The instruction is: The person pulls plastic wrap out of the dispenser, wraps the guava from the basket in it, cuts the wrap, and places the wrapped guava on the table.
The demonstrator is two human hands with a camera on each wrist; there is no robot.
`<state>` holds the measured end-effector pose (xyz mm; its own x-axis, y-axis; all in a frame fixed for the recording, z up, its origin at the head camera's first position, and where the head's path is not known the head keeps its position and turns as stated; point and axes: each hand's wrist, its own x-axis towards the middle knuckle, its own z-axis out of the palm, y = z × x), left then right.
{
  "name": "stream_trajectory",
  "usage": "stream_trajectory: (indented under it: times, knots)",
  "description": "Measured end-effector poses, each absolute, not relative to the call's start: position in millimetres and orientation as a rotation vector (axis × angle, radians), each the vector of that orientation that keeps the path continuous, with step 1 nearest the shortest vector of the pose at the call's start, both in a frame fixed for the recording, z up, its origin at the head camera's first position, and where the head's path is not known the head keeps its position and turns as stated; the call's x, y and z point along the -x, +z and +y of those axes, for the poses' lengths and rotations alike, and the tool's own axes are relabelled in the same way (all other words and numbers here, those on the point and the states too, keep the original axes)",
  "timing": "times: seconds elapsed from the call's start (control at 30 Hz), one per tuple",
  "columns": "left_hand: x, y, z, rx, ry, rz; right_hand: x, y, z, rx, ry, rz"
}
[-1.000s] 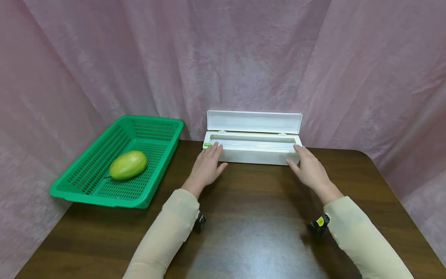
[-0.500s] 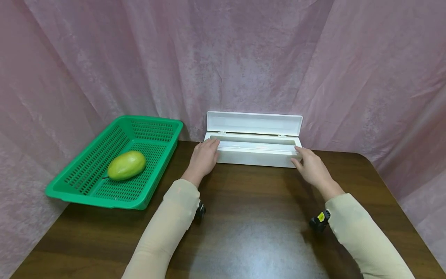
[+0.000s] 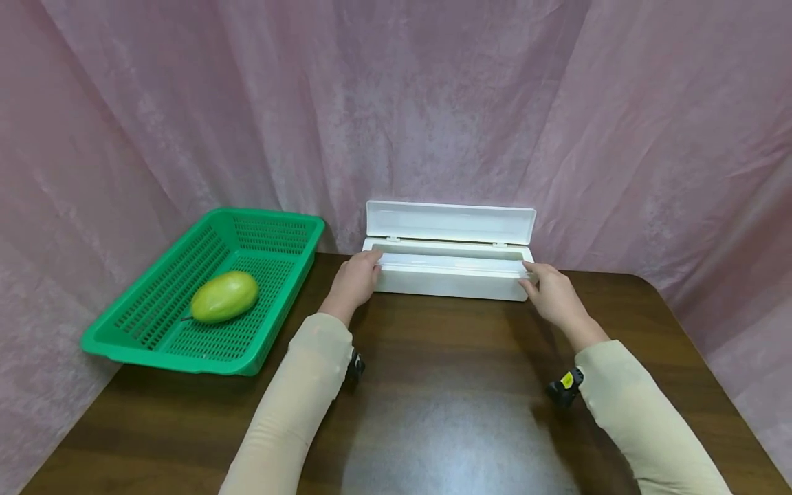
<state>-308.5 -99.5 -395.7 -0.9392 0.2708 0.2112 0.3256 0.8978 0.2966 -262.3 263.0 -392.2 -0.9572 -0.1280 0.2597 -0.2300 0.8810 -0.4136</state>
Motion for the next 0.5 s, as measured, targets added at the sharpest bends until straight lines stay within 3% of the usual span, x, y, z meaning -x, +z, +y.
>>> stream_trajectory:
  times: [0.5]
  knots:
    - [318, -392, -88, 0.271, -0.544, -2.949, 268, -390, 263, -0.264, 0.701, -2.856]
